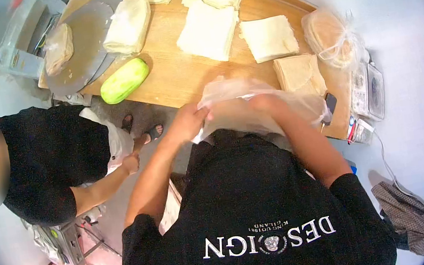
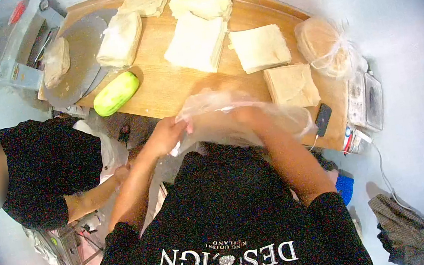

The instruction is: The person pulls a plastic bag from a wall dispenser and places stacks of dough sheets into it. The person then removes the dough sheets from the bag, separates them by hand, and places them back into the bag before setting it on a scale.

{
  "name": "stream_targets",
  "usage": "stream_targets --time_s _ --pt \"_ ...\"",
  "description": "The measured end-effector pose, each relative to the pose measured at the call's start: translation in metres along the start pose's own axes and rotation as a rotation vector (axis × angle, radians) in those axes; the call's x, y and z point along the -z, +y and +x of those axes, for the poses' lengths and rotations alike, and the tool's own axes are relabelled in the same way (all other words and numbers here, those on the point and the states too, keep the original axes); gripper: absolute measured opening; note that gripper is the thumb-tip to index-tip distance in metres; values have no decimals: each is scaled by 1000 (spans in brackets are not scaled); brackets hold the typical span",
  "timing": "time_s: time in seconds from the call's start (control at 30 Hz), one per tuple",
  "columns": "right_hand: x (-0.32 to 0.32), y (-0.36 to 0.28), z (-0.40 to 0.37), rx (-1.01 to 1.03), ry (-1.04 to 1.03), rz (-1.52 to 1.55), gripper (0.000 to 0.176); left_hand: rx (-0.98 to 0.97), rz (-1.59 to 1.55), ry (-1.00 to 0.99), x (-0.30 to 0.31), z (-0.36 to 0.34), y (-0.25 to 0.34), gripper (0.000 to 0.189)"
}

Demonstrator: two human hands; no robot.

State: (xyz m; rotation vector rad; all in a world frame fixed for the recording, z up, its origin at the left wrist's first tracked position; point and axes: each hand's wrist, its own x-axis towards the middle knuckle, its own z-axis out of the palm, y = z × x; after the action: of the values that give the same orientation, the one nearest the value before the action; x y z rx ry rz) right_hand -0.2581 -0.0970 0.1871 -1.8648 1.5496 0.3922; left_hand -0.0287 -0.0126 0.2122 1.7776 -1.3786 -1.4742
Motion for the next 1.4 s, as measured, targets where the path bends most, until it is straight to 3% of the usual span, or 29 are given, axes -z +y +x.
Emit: stream_targets --time_s 0.03,0.07,0.1,0.17,0.2,0.27,0.33,0.37,0.4,0.47,0.5,0.57,0.7,0.77,0.8,0.87,0.97,1.0,1.03,1.17,1.23,1.27,1.3,1.33,1.37,1.4 --pt "11 -1 15 26 -8 -1 39 22 28 -70 5 -6 0 35" --pt "21 9 23 51 -14 -1 40 309 43 -158 18 -16 25 36" --pt "29 19 18 77 -17 0 40 310 43 -156 20 -15 17 36" --pt "37 9 35 127 -22 5 41 -70 359 52 23 -15 -6 38" --pt "42 14 38 150 -24 8 41 71 476 110 27 -37 48 40" --pt "48 22 45 183 -42 16 42 -543 693 580 8 -41 76 39" --pt "47 30 45 220 -68 18 43 -942 509 396 -20 -34 96 33" --pt "46 31 44 242 -80 19 43 -979 379 267 -43 -27 103 27" --pt "51 28 52 266 -90 17 44 -823 468 52 -60 -18 108 24" --pt "56 23 61 328 -112 9 44 -542 539 83 -112 35 77 29" --pt "57 26 61 360 -127 7 45 -527 536 89 -121 58 68 29" --pt "66 34 69 417 -146 14 46 -142 721 -195 -129 97 60 41" --pt "74 36 98 515 -201 53 47 16 551 -109 -148 113 36 53" --pt "75 33 117 570 -238 79 48 34 756 -343 -152 126 20 54" --pt "79 46 122 600 -250 91 49 49 758 -346 -158 135 9 54" --pt "83 41 142 660 -261 116 50 -31 924 -689 -174 158 -23 43" --pt "74 27 171 707 -286 152 51 -120 797 -877 -210 158 -73 39" --pt "64 25 189 351 -336 438 53 -146 761 -825 -231 155 -102 38" --pt "58 24 200 -18 -372 704 55 -141 757 -831 -234 146 -95 38" --pt "60 21 195 46 -320 638 54 20 653 -846 -220 127 -46 44" --pt "62 19 181 -45 -315 710 52 82 663 -459 -217 129 -30 28" --pt "59 21 181 -47 -318 702 52 23 622 -240 -219 136 -33 25" --pt "54 27 186 108 -281 580 55 -37 580 -19 -216 146 -32 24" --pt "47 29 190 262 -243 453 58 -131 629 50 -210 158 -33 22" --pt "8 37 206 263 -242 447 58 -225 677 120 -199 168 -29 22" --pt "-53 47 230 142 6 658 55 -227 672 124 -189 177 -26 22"
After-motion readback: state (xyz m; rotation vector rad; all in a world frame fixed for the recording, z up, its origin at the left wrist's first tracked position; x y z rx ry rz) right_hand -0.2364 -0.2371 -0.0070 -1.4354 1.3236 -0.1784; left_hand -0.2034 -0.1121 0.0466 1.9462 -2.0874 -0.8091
